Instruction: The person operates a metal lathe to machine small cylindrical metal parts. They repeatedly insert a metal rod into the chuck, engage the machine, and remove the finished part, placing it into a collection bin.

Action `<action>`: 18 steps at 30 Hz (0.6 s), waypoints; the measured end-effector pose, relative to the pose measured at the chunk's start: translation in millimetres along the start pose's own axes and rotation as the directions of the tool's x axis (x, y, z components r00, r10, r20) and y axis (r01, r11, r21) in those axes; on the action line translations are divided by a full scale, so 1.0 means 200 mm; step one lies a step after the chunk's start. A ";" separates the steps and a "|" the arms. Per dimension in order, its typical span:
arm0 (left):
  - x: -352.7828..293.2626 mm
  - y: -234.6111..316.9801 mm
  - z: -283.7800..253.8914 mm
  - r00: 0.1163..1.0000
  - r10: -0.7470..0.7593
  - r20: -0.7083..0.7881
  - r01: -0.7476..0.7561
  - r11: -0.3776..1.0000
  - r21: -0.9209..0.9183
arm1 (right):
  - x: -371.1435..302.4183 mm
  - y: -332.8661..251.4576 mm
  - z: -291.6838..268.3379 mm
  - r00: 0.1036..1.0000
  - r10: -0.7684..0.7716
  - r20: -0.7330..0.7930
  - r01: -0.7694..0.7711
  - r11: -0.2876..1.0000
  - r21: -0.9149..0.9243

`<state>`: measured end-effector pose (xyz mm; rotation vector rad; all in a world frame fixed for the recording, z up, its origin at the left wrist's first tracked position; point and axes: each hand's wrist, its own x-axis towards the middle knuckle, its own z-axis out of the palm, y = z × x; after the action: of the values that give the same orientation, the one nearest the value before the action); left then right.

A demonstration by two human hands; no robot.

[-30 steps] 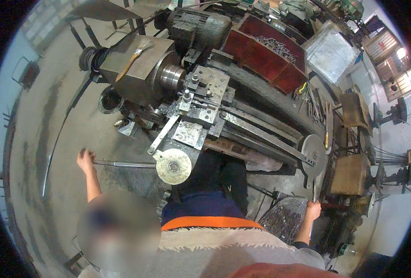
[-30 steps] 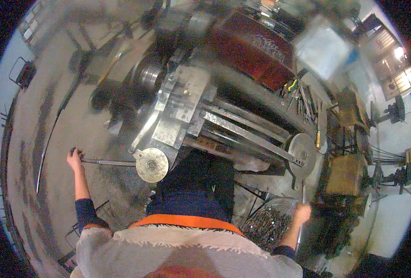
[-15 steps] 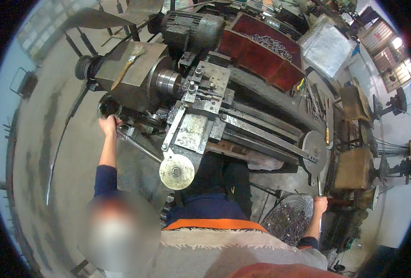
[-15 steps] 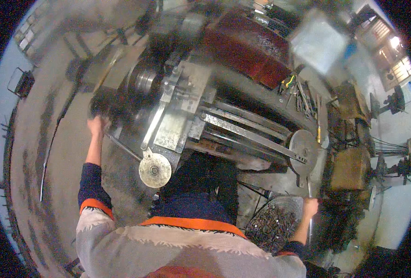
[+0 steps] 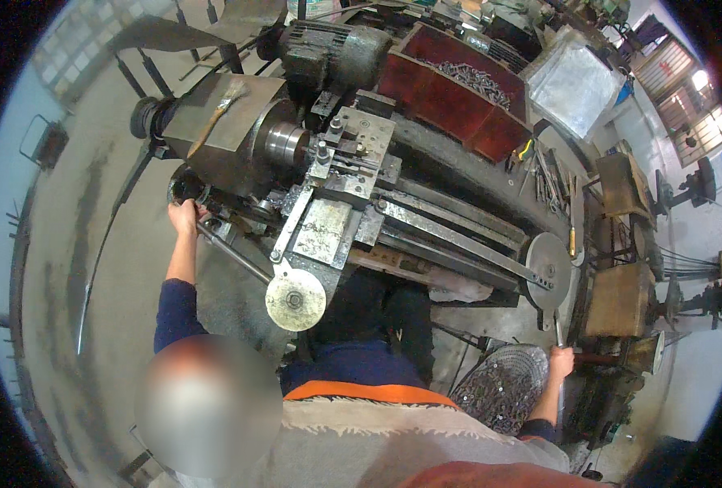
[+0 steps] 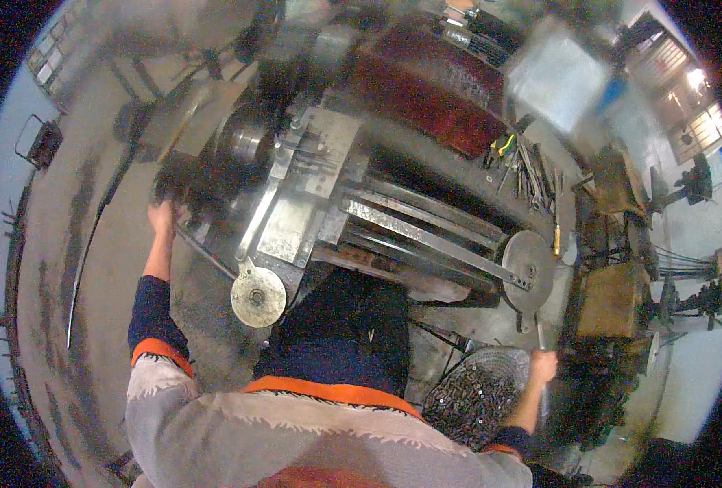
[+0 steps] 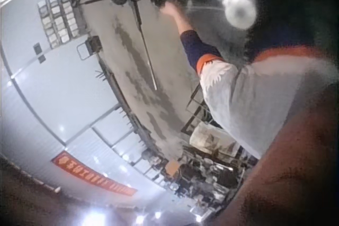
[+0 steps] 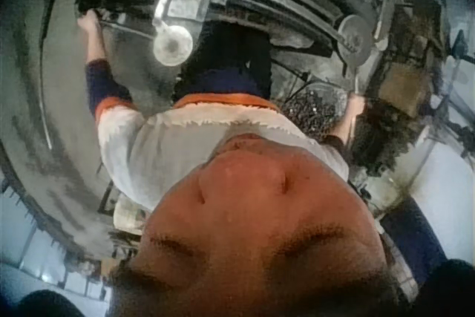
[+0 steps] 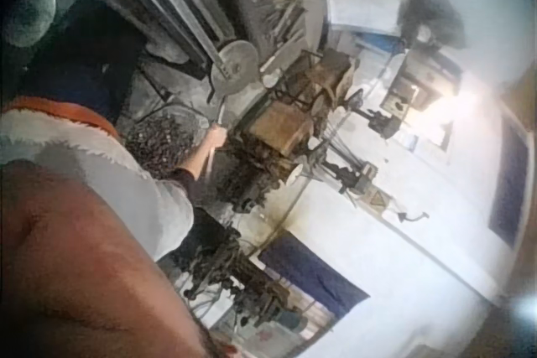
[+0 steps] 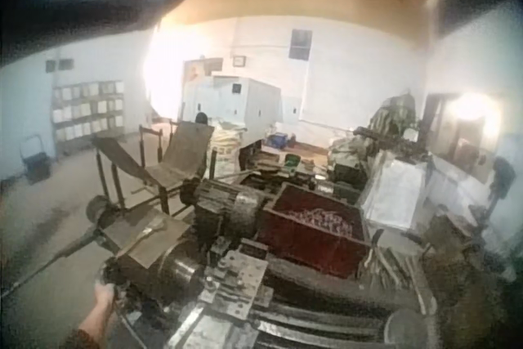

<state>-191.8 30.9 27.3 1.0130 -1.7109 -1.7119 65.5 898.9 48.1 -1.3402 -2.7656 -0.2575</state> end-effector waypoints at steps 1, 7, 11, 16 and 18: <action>0.00 0.02 0.01 1.000 -0.008 0.007 0.008 1.000 0.003 | 0.11 0.04 0.03 0.999 -0.036 -0.009 0.035 0.999 -0.031; 0.10 -0.10 0.00 0.996 -0.007 0.089 0.012 0.998 -0.056 | 0.42 -0.09 -0.09 0.996 0.068 0.063 -0.054 0.978 -0.204; 0.14 -0.15 -0.03 0.993 0.017 0.118 -0.017 1.000 0.003 | 0.46 -0.14 -0.02 0.994 0.109 0.001 -0.107 0.980 -0.169; 0.11 -0.13 -0.19 0.975 -0.114 0.190 0.140 0.982 -0.130 | 0.21 -0.03 0.14 0.938 -0.088 -0.335 0.079 0.996 -0.041; 0.19 -0.28 -0.35 0.992 -0.072 0.105 0.062 0.994 0.091 | 0.02 -0.11 0.08 0.984 -0.051 -0.172 0.086 0.975 0.204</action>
<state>-149.2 -37.3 -29.2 1.0447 -1.8546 -1.7767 46.2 891.3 31.0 -1.1203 -2.6174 -0.0709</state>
